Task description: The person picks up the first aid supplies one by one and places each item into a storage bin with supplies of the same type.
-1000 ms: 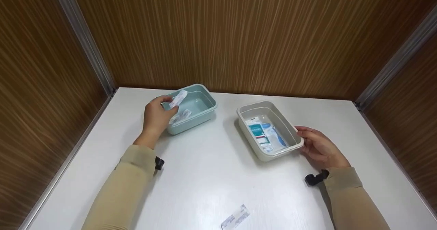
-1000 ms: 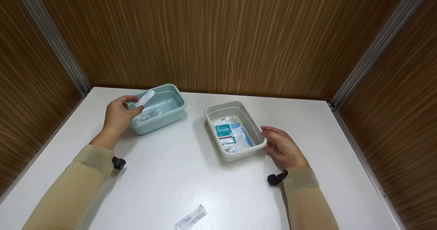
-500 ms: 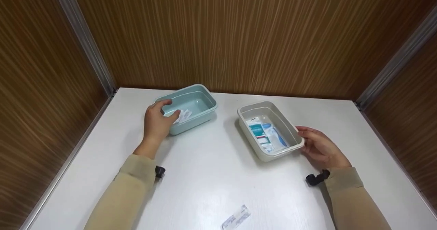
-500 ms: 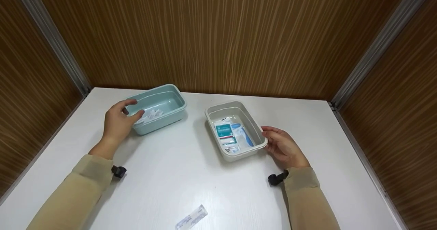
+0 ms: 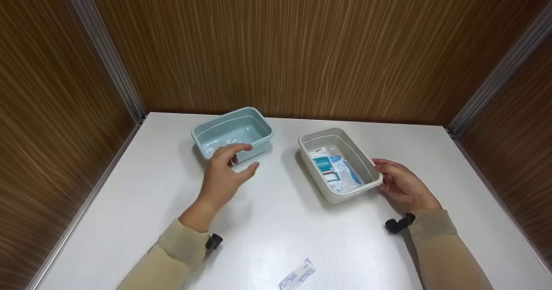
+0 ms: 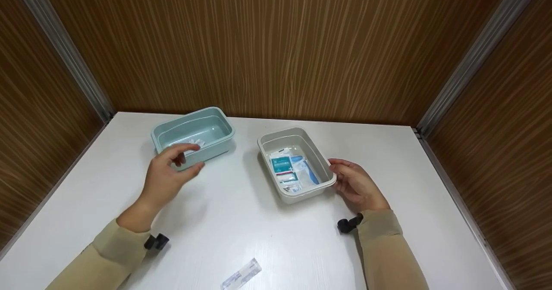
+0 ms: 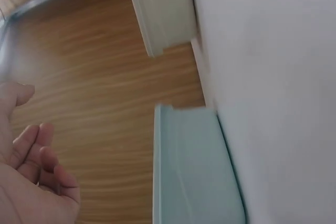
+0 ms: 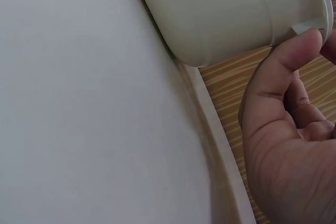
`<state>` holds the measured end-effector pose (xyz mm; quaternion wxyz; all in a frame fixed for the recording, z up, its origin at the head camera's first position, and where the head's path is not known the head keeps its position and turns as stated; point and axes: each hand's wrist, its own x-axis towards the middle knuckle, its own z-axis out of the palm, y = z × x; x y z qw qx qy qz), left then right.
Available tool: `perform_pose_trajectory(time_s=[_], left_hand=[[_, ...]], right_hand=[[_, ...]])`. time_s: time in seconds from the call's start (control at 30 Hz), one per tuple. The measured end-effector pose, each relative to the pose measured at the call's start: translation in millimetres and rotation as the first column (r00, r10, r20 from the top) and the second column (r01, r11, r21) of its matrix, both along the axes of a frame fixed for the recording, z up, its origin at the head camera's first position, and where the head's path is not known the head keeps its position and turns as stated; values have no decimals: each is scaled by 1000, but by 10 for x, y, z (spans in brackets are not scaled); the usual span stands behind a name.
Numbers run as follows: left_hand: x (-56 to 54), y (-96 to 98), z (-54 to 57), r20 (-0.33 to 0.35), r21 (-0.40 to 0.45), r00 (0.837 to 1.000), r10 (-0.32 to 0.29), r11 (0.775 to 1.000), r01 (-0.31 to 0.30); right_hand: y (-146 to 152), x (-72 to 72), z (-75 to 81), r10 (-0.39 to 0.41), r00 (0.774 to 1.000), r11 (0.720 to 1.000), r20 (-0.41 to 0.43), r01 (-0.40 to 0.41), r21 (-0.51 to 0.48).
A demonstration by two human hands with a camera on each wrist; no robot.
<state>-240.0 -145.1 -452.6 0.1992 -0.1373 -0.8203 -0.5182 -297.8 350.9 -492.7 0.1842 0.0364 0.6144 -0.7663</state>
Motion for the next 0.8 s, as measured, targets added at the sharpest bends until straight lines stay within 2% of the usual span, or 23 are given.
perform_pose_trajectory(time_s=[0.1,0.23,0.33,0.43,0.5,0.6,0.73,0.8], left_hand=[[107,84,-27,3,4,997,-72,997,72],[189,179,-67,50,16,986,-160,987,160],[244,243,-62,85,15,974,-209,978,208],[300,300,-40,106,1,956,-274,961,276],[330,334,-35,116,-10,935,-336,941,339],[366,376,-53,117,-24,892,-436,897,441],[426,420,-78,128,-50,829,-544,832,553],[459,439,-81,156,-80,791,-591,791,607]], right_hand=[[8,18,-21,14,1000,1000,-4,-14,11],[19,36,-39,26,1000,1000,-13,-25,18],[21,33,-34,33,999,999,-15,-33,12],[20,30,-15,25,1000,999,-14,-25,20],[22,30,-3,10,1000,1000,-10,-10,26],[28,31,11,13,1000,1000,-10,-12,24],[27,25,20,32,999,999,-20,-32,-2],[23,16,23,39,999,999,-23,-39,-12]])
